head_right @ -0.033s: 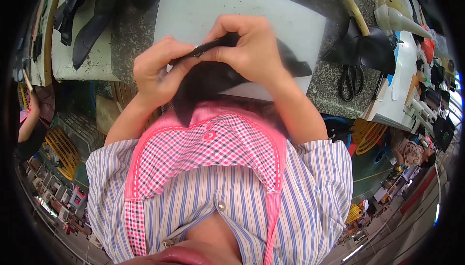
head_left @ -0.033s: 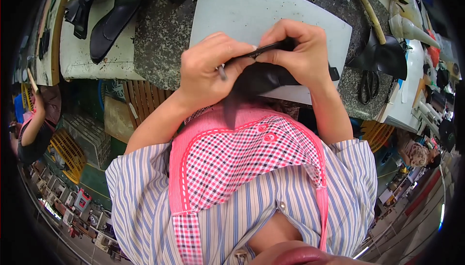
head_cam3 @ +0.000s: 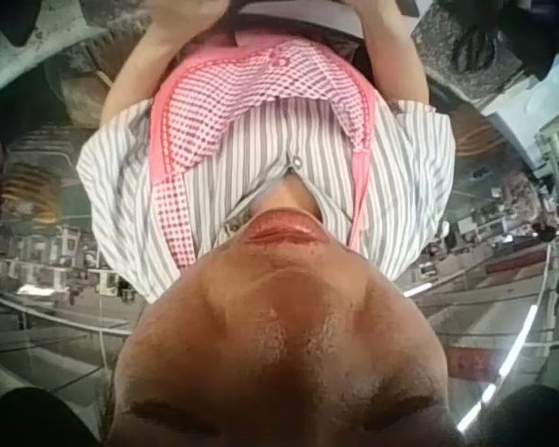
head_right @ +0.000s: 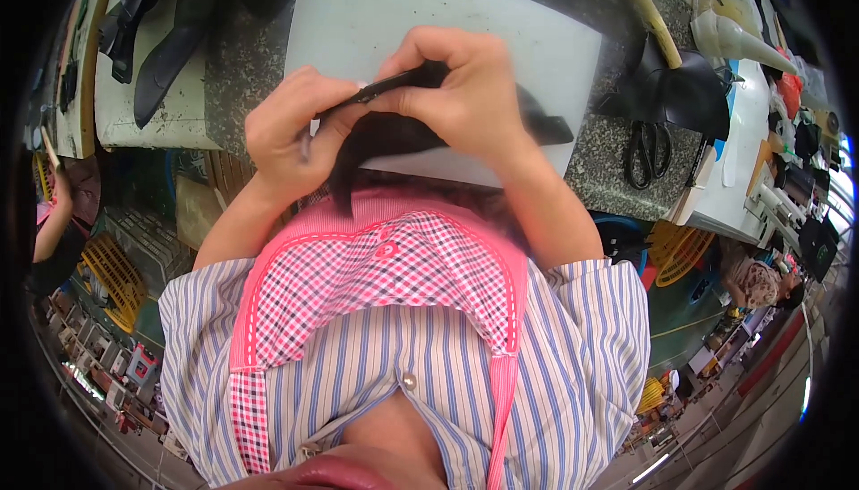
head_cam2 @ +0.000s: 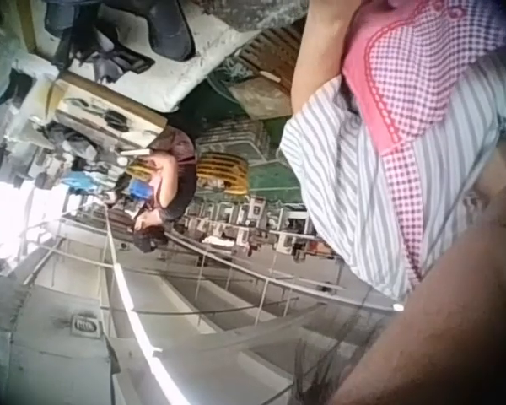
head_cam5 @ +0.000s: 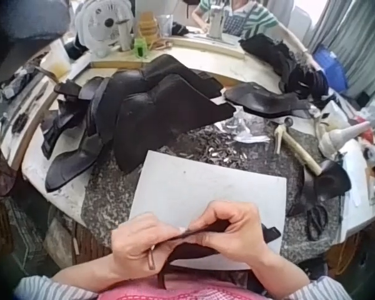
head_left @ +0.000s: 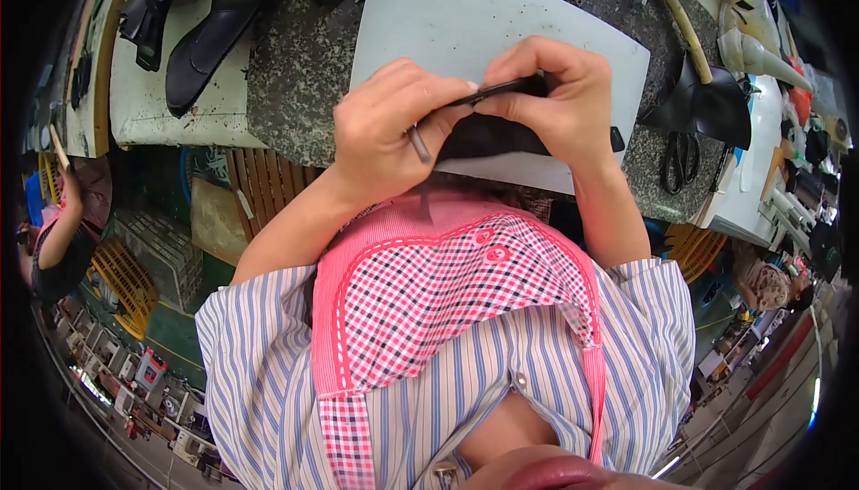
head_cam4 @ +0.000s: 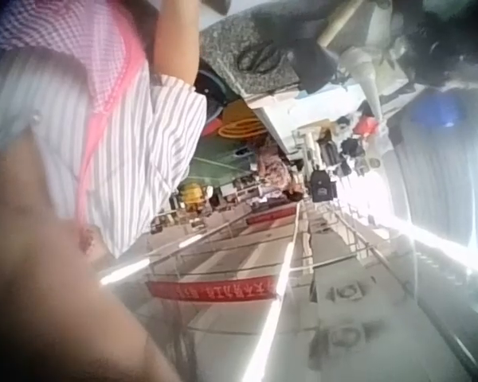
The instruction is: The worker is inserting rivets into shoe upper components at a manufacturing station.
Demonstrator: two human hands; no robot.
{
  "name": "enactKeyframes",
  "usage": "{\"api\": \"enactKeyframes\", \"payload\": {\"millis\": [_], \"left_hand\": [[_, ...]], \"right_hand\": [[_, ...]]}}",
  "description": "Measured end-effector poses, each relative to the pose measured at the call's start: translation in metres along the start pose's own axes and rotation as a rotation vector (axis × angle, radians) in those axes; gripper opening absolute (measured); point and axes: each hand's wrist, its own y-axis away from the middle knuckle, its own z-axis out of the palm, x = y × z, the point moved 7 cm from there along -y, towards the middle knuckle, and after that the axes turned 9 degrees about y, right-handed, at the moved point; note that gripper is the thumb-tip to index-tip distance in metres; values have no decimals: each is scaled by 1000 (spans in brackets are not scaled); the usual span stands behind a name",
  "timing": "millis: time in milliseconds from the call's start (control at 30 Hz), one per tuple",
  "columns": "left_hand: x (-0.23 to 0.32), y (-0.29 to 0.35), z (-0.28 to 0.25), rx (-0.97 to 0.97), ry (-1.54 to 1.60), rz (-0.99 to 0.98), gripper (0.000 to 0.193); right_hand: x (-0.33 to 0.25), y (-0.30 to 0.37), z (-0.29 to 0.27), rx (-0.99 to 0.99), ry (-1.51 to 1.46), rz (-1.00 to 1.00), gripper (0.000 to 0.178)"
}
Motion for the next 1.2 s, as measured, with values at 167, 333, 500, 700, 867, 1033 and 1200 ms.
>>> {"api": "enactKeyframes", "payload": {"millis": [167,333,500,700,867,1033,1200], "left_hand": [[19,5,-1,179,-148,351,27],[10,8,1,205,39,279,24],[-15,3,7,126,469,-75,18],[-28,-14,16,87,320,-223,12],[-37,-24,28,80,480,-400,11],[-32,-48,42,11,693,-580,11],[4,-113,-30,154,-110,97,42]], "right_hand": [[-7,11,-5,160,-209,-43,18],[-21,12,-9,124,-123,-294,19],[-44,9,-11,-28,115,-602,18],[-33,-7,-18,-96,163,-492,24],[-19,-12,-29,-168,86,-333,23],[-15,-27,-51,-210,108,-231,20],[-60,-73,-148,316,586,-344,15]]}}
